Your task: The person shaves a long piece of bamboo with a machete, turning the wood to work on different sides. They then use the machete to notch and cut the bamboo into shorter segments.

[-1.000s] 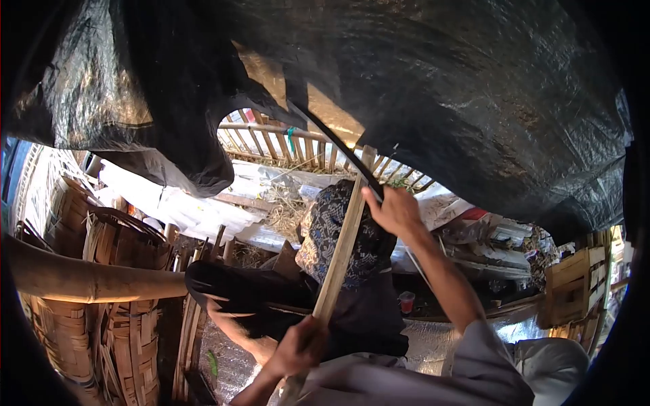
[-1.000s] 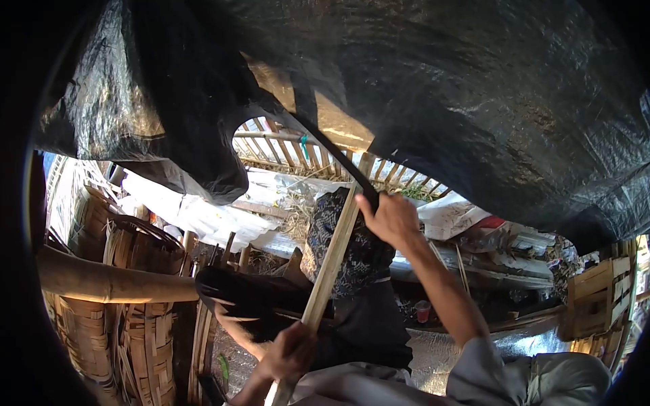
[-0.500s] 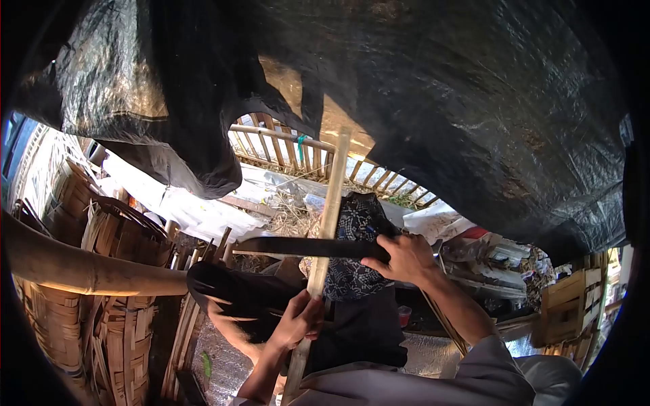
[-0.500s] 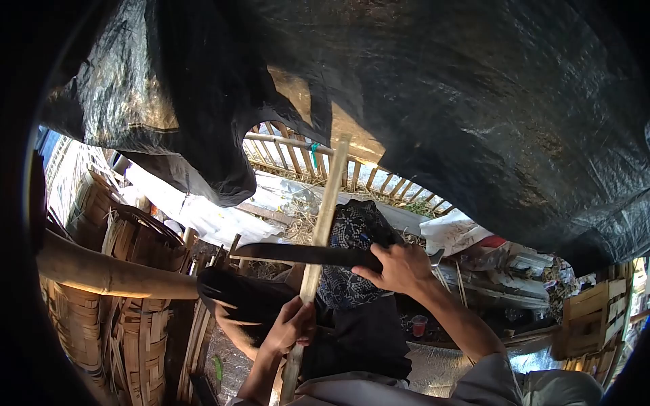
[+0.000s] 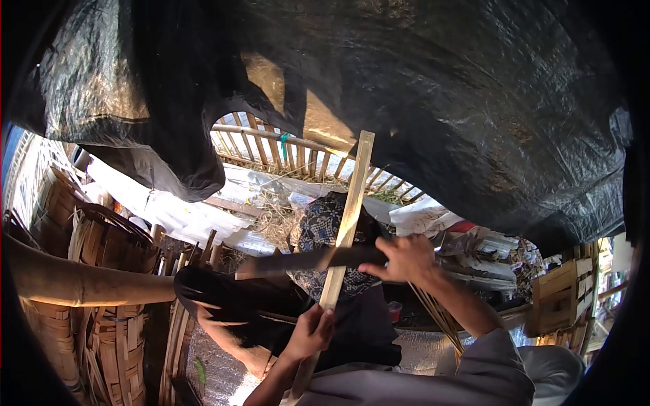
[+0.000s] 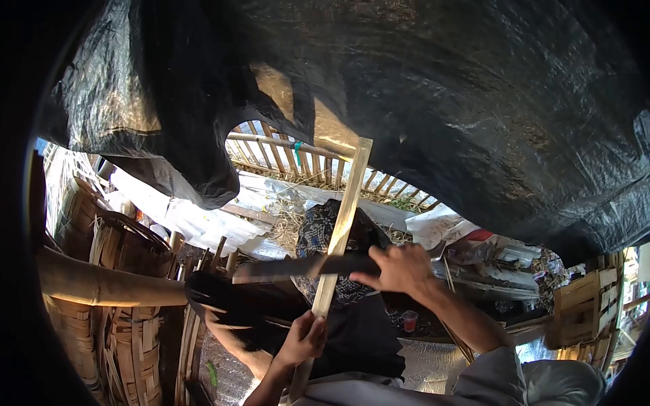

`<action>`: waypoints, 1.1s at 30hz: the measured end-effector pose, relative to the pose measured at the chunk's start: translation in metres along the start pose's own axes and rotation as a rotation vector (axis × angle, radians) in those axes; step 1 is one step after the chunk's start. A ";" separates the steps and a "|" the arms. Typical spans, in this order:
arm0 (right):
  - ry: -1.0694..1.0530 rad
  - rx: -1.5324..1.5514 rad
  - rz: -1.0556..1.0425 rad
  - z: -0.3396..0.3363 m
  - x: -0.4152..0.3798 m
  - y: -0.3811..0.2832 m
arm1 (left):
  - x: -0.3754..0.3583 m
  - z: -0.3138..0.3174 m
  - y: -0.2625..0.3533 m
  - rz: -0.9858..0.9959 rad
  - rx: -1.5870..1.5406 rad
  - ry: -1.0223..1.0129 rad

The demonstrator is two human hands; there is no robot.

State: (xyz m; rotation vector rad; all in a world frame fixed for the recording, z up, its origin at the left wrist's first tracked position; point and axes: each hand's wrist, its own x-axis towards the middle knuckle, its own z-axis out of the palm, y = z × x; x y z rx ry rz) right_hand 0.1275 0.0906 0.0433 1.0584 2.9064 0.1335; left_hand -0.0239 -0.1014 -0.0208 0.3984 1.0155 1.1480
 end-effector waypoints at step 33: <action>0.133 0.193 -0.023 0.030 0.025 0.034 | -0.007 -0.008 -0.013 0.194 0.314 0.123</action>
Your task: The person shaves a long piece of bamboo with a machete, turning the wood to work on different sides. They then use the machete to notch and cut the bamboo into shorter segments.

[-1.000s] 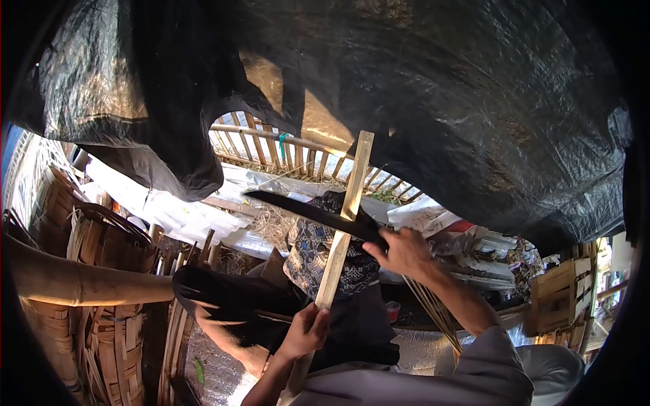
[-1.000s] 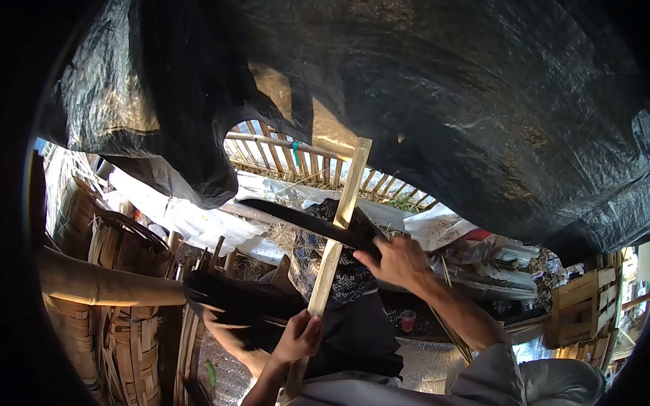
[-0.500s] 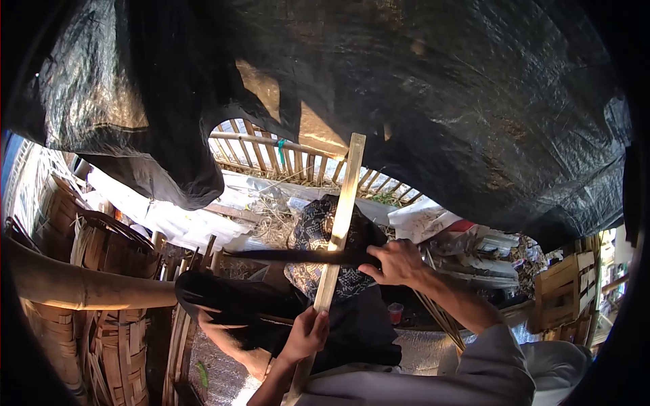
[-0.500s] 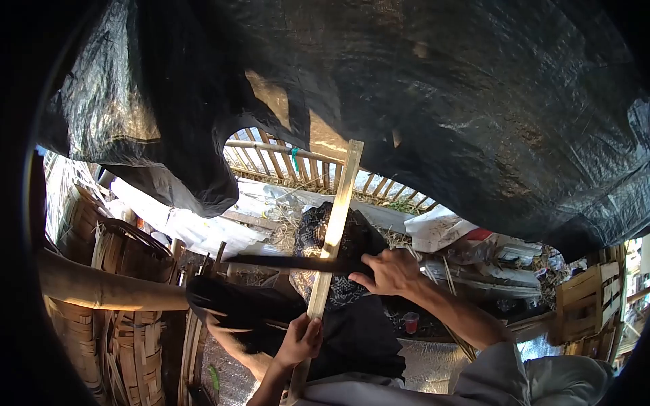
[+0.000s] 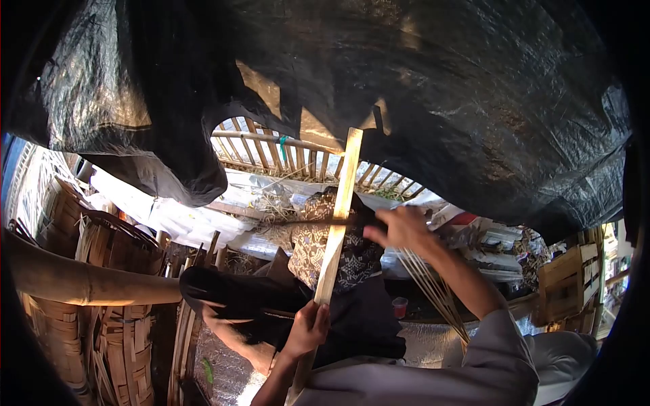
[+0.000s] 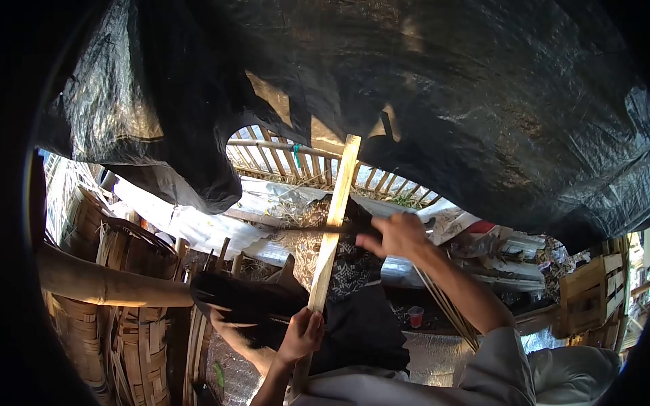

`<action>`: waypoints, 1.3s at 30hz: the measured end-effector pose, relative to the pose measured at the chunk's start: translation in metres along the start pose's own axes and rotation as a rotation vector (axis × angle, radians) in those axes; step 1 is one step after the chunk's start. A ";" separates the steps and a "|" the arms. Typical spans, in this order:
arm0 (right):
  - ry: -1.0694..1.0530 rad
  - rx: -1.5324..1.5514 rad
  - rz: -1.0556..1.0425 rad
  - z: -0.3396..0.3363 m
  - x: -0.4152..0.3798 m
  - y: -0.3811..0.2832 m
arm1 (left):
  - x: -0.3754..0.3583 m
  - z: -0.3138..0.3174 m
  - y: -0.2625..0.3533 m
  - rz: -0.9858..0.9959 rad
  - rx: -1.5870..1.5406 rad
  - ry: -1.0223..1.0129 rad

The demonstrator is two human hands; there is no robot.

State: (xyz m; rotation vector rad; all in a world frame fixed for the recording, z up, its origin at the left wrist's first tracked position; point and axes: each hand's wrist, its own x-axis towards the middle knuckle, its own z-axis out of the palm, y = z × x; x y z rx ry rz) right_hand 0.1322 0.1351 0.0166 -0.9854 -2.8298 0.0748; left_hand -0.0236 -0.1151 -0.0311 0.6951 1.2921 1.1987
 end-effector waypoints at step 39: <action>-0.118 0.087 0.146 0.004 0.033 -0.008 | 0.006 -0.010 0.045 -0.173 -0.127 -0.021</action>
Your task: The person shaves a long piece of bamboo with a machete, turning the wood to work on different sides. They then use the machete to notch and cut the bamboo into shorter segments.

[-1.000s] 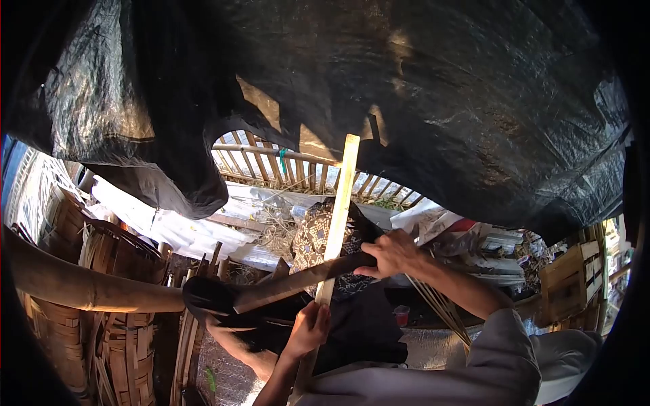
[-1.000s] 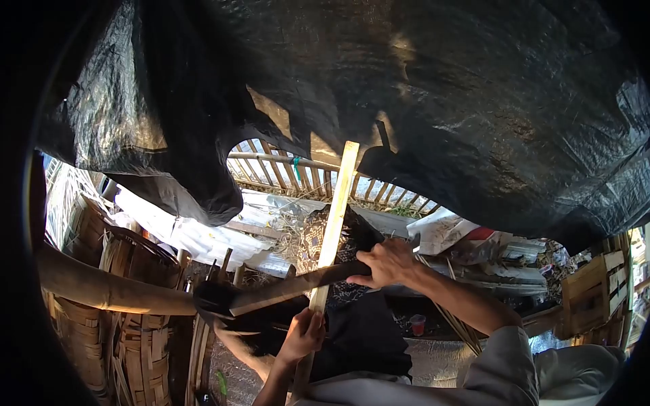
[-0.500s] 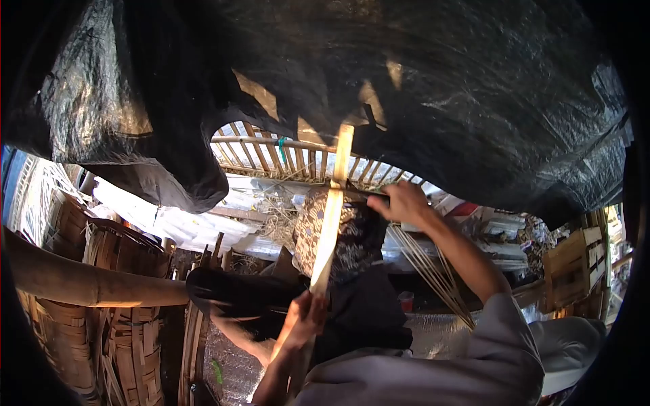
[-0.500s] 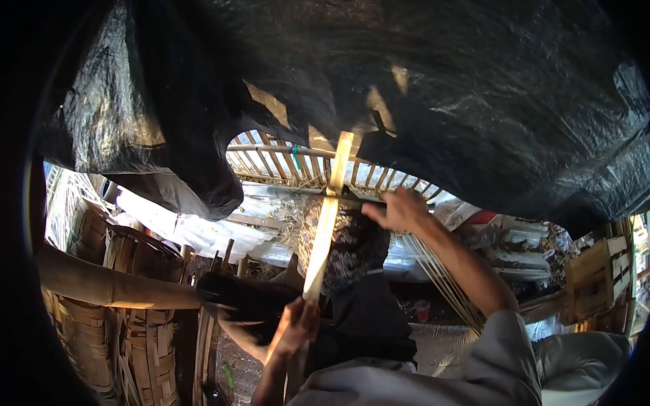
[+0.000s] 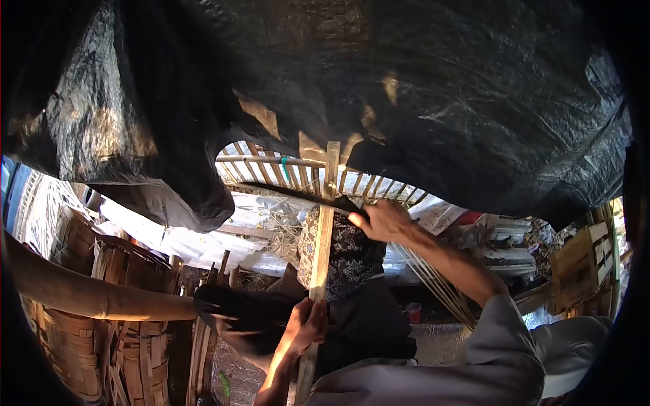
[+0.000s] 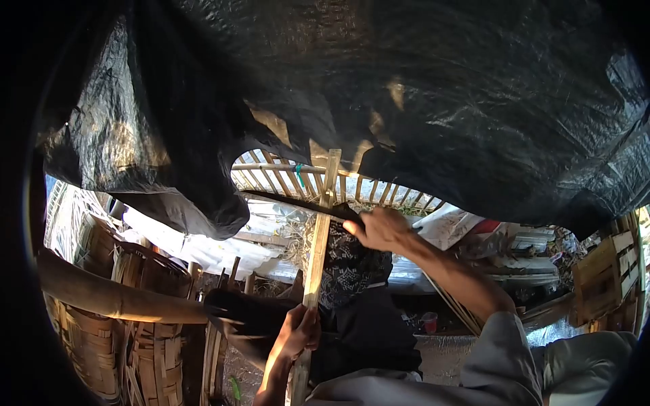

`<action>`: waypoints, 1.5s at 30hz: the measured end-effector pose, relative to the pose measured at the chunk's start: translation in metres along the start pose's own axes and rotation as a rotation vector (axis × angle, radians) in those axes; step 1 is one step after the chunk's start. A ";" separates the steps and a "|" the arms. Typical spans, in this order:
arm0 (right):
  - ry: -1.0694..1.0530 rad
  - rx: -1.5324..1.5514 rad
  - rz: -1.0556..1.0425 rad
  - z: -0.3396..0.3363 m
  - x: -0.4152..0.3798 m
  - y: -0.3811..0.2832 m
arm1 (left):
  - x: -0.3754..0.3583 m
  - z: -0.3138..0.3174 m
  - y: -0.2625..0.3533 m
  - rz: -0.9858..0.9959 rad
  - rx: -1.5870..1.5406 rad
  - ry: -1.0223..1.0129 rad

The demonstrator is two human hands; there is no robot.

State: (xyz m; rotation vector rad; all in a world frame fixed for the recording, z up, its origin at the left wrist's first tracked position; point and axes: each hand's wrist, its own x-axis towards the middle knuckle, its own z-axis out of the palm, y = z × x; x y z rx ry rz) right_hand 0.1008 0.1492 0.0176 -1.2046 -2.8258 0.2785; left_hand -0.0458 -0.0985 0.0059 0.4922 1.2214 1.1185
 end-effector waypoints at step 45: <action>0.167 0.660 0.549 0.084 -0.180 -0.036 | 0.025 -0.013 -0.028 0.376 0.631 0.095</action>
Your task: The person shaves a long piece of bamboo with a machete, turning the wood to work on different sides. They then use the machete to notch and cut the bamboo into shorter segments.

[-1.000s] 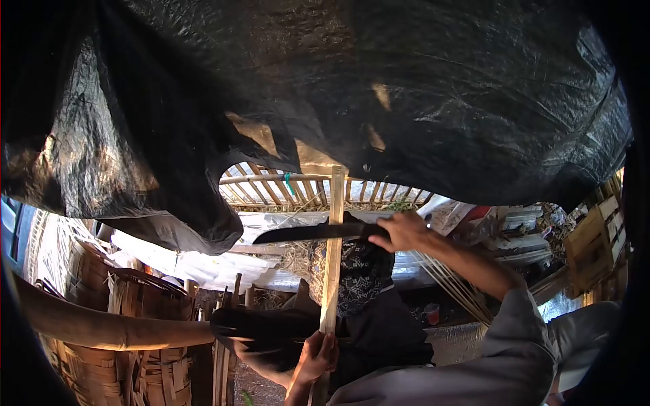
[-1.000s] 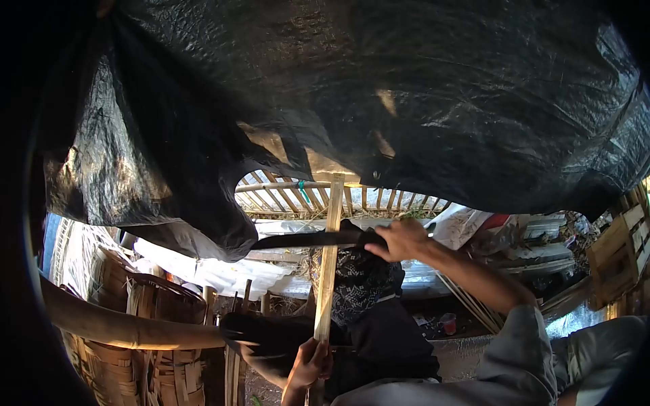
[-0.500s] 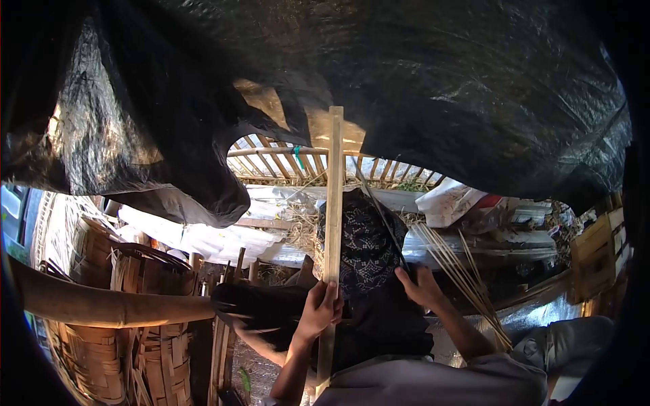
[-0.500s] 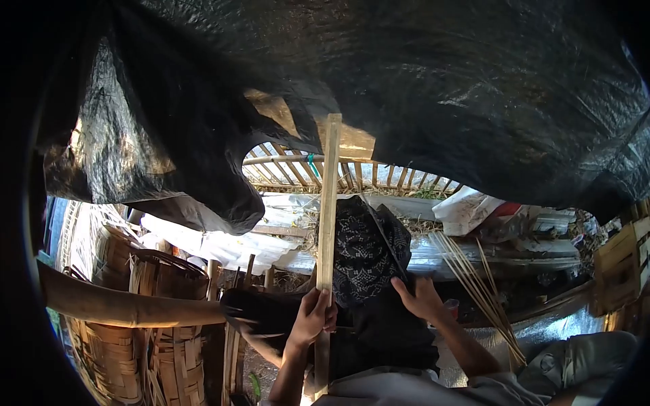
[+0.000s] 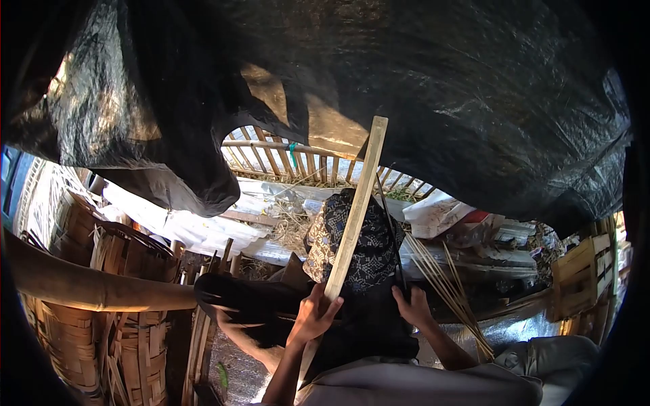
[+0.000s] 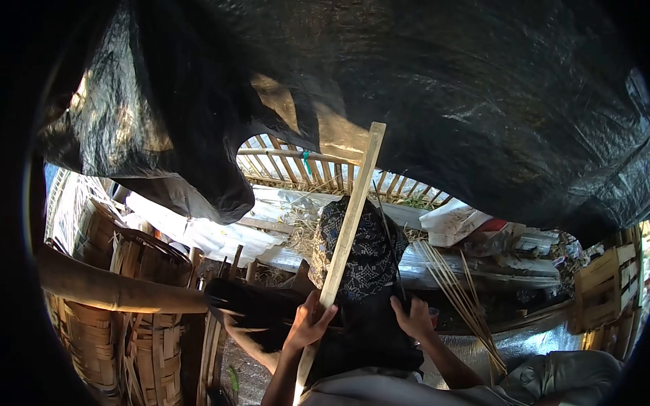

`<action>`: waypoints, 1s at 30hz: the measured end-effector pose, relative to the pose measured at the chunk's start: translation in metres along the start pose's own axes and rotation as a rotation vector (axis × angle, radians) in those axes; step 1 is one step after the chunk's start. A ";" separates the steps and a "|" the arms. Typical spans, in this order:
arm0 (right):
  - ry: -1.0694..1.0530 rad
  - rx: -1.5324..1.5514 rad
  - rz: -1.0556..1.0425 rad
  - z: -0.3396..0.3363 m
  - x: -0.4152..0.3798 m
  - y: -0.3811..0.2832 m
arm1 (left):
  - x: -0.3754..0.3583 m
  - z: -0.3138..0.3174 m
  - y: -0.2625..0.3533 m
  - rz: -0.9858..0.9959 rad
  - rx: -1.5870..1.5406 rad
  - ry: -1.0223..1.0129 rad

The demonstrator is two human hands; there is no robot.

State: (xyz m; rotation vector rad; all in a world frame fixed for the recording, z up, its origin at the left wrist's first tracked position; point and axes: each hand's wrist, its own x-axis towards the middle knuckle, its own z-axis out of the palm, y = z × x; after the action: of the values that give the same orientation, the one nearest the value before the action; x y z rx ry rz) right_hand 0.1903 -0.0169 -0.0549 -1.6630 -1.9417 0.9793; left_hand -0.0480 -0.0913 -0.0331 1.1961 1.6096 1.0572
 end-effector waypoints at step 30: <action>0.014 0.500 0.404 -0.010 -0.043 0.062 | -0.088 -0.013 -0.038 0.020 -0.115 -0.206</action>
State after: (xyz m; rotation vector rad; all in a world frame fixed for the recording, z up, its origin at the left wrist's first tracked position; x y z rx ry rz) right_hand 0.2488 -0.0534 -0.0876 -1.7652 -1.2218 1.4508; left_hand -0.0534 -0.1857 -0.0529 1.2047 1.3639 0.9911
